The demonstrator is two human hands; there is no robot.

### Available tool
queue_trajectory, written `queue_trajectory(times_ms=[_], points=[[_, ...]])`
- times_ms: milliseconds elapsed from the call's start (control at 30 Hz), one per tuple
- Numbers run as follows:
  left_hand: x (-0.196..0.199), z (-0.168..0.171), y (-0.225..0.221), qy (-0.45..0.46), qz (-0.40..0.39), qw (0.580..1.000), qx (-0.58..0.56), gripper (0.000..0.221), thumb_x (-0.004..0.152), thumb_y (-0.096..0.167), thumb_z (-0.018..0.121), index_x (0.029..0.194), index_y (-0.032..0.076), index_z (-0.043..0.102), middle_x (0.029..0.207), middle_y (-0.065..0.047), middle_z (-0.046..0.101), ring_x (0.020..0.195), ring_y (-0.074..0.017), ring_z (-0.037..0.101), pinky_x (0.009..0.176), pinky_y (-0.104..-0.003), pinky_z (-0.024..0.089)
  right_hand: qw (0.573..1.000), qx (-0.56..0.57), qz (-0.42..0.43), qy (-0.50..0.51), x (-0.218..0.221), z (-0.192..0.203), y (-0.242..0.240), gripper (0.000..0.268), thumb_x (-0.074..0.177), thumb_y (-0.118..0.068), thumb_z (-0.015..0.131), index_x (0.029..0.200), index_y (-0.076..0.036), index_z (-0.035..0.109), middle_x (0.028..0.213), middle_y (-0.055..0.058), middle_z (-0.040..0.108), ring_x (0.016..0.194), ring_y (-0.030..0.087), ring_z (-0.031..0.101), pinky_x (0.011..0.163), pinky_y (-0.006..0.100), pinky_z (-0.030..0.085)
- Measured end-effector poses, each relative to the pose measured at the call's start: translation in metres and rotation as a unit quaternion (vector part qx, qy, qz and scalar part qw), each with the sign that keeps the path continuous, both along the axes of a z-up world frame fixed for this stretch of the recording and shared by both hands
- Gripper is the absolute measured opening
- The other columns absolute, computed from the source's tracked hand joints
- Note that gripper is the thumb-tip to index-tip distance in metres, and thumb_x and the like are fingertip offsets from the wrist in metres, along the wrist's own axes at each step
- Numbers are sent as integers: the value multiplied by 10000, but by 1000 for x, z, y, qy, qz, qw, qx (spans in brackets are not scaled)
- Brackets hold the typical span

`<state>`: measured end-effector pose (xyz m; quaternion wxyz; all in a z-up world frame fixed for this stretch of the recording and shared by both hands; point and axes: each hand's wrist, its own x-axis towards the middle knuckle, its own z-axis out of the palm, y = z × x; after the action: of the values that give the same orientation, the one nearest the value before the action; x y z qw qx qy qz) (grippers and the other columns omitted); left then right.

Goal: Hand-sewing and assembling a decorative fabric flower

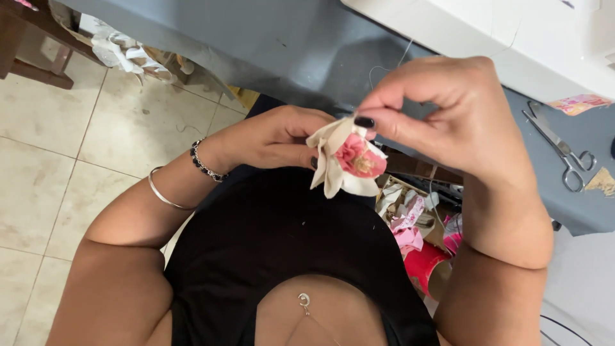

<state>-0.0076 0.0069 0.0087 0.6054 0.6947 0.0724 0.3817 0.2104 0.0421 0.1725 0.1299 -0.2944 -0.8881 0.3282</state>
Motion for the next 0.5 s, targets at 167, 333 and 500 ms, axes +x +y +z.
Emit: queue_trajectory(times_ms=[167, 333, 500], points=[[-2, 0, 2, 11, 5, 999, 41, 543, 1051, 486, 446, 1289, 28, 614, 1320, -159, 648, 1216, -275, 658, 1036, -375, 504, 1000, -16, -8, 11, 2, -7, -2, 129, 1017, -103, 693, 930, -19, 738, 866, 70, 744, 775, 152, 681, 733, 270, 517], [-6, 0, 1, 37, 31, 998, 43, 489, 1047, 484, 448, 1176, 55, 644, 1006, -68, 633, 864, -187, 619, 787, -308, 469, 998, -17, -23, 49, 25, -16, -9, 186, 954, -157, 738, 1083, -26, 705, 971, 87, 698, 791, 145, 628, 732, 248, 487], [-5, -1, -1, 32, 30, 998, 42, 458, 1057, 441, 463, 1201, 48, 649, 1097, -88, 669, 943, -195, 667, 861, -313, 506, 998, -17, -22, 53, 32, -24, -23, 181, 863, -124, 814, 1019, -67, 742, 924, 76, 721, 803, 168, 659, 733, 273, 522]])
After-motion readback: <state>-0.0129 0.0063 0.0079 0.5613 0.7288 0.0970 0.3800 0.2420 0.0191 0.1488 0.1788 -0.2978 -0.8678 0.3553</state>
